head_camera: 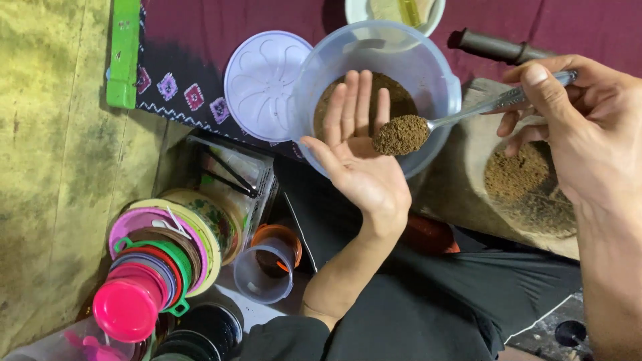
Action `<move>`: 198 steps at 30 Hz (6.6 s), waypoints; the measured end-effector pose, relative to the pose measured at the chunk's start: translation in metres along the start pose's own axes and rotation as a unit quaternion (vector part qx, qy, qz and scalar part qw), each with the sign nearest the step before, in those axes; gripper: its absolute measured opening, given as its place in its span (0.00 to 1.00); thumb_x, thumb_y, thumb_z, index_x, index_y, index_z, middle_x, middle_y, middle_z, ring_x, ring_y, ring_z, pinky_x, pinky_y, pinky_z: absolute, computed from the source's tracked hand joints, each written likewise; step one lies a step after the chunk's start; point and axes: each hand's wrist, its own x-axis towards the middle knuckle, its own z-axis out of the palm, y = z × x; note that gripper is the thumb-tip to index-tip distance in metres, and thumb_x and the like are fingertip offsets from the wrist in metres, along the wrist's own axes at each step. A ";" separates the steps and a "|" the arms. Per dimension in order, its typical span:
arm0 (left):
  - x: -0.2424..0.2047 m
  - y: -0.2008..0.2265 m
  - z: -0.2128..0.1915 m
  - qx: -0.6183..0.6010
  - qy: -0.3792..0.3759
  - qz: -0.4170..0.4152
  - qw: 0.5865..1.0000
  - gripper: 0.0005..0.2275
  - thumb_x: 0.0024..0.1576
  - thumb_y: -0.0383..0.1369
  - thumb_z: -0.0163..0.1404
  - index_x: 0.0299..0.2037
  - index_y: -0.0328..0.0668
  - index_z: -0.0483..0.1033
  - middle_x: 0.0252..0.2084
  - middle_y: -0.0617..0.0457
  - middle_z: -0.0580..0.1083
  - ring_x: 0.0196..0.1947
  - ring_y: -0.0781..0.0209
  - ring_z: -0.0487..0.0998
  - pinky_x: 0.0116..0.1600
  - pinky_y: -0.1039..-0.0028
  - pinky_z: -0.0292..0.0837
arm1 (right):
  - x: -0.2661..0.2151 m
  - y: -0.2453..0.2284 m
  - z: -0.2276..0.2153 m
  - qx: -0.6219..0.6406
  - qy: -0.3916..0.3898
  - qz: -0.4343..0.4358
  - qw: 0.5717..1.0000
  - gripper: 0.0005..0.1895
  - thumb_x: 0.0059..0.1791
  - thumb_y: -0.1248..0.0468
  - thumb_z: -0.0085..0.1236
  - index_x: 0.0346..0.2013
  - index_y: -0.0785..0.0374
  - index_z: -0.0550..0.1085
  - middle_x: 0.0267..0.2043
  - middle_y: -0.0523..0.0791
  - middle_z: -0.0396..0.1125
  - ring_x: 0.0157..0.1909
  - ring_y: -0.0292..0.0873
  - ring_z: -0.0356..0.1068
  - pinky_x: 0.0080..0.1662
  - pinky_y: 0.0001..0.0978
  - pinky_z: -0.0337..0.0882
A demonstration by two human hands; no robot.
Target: The person is transferring ground powder from a stone mortar into a plastic storage container using a spoon, then using a brush to sweep the remaining powder and clean the mortar.
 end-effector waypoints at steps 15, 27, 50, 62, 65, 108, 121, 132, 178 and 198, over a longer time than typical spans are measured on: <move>-0.082 -0.065 0.048 0.072 0.025 -0.169 0.983 0.33 0.71 0.57 0.22 0.62 0.36 0.72 0.66 0.42 0.70 0.71 0.54 0.66 0.78 0.58 0.53 | -0.079 0.084 -0.119 0.066 0.119 0.071 0.988 0.11 0.69 0.62 0.47 0.59 0.68 0.70 0.42 0.51 0.69 0.35 0.40 0.71 0.31 0.23 0.74; -0.089 -0.051 0.042 0.150 -0.033 -0.083 0.985 0.29 0.72 0.52 0.23 0.63 0.38 0.71 0.66 0.43 0.69 0.70 0.54 0.66 0.77 0.55 0.54 | -0.126 0.094 -0.084 -0.184 0.136 -0.090 0.969 0.11 0.50 0.87 0.51 0.38 0.74 0.76 0.50 0.55 0.76 0.19 0.37 0.55 0.24 0.26 0.54; -0.012 0.067 -0.003 0.185 -0.002 0.072 0.980 0.28 0.70 0.53 0.27 0.57 0.39 0.74 0.55 0.47 0.75 0.60 0.58 0.73 0.66 0.61 0.65 | -0.066 0.007 -0.015 -0.263 0.079 -0.204 0.940 0.02 0.63 0.79 0.62 0.46 0.79 0.80 0.33 0.50 0.68 0.24 0.39 0.51 0.29 0.31 0.50; 0.003 0.080 -0.036 0.183 0.006 0.052 0.982 0.29 0.71 0.52 0.23 0.57 0.37 0.73 0.55 0.42 0.75 0.61 0.52 0.74 0.68 0.55 0.69 | 0.033 -0.014 0.086 -0.385 -0.149 -0.251 0.875 0.07 0.55 0.74 0.55 0.43 0.77 0.77 0.40 0.55 0.76 0.21 0.47 0.71 0.23 0.34 0.71; 0.007 0.085 -0.040 0.176 0.011 0.050 0.983 0.29 0.71 0.52 0.22 0.57 0.39 0.75 0.56 0.45 0.74 0.61 0.53 0.73 0.68 0.54 0.69 | 0.032 -0.015 0.087 -0.392 -0.187 -0.183 0.882 0.07 0.55 0.76 0.53 0.43 0.81 0.76 0.36 0.59 0.75 0.10 0.45 0.67 0.11 0.28 0.66; 0.005 0.075 -0.024 0.183 -0.013 0.040 0.982 0.29 0.72 0.51 0.20 0.60 0.41 0.73 0.65 0.47 0.71 0.74 0.54 0.64 0.86 0.54 0.46 | 0.026 0.000 0.055 -0.041 -0.083 -0.038 0.995 0.12 0.66 0.72 0.43 0.52 0.86 0.66 0.39 0.63 0.68 0.40 0.57 0.77 0.42 0.38 0.81; 0.002 0.059 -0.015 0.159 0.009 0.038 0.987 0.27 0.75 0.51 0.22 0.69 0.41 0.66 0.73 0.43 0.64 0.78 0.55 0.59 0.86 0.54 0.44 | 0.016 -0.008 0.043 -0.013 -0.056 -0.018 0.998 0.08 0.66 0.75 0.42 0.53 0.84 0.66 0.39 0.62 0.68 0.39 0.56 0.77 0.42 0.37 0.81; -0.017 0.017 0.014 0.061 0.046 -0.008 0.997 0.30 0.74 0.52 0.23 0.64 0.35 0.70 0.64 0.44 0.72 0.67 0.53 0.70 0.77 0.57 0.61 | -0.021 -0.018 0.007 0.001 0.021 0.013 1.000 0.10 0.70 0.71 0.43 0.60 0.79 0.68 0.28 0.49 0.61 0.36 0.48 0.76 0.41 0.30 0.82; -0.027 0.064 -0.010 0.332 0.007 0.159 0.930 0.20 0.68 0.49 0.33 0.40 0.44 0.73 0.30 0.51 0.71 0.38 0.59 0.74 0.51 0.68 0.70 | -0.085 0.020 -0.038 -0.276 0.097 -0.256 0.921 0.05 0.57 0.84 0.65 0.46 0.79 0.82 0.42 0.57 0.73 0.33 0.43 0.63 0.32 0.32 0.60; 0.024 0.055 -0.105 0.625 -0.172 0.254 0.717 0.27 0.71 0.47 0.28 0.31 0.49 0.81 0.11 0.66 0.62 0.37 0.68 0.74 0.72 0.54 0.55 | 0.054 -0.017 0.078 -0.341 -0.263 -0.266 0.863 0.16 0.45 0.78 0.60 0.47 0.74 0.78 0.42 0.49 0.78 0.37 0.46 0.78 0.39 0.34 0.79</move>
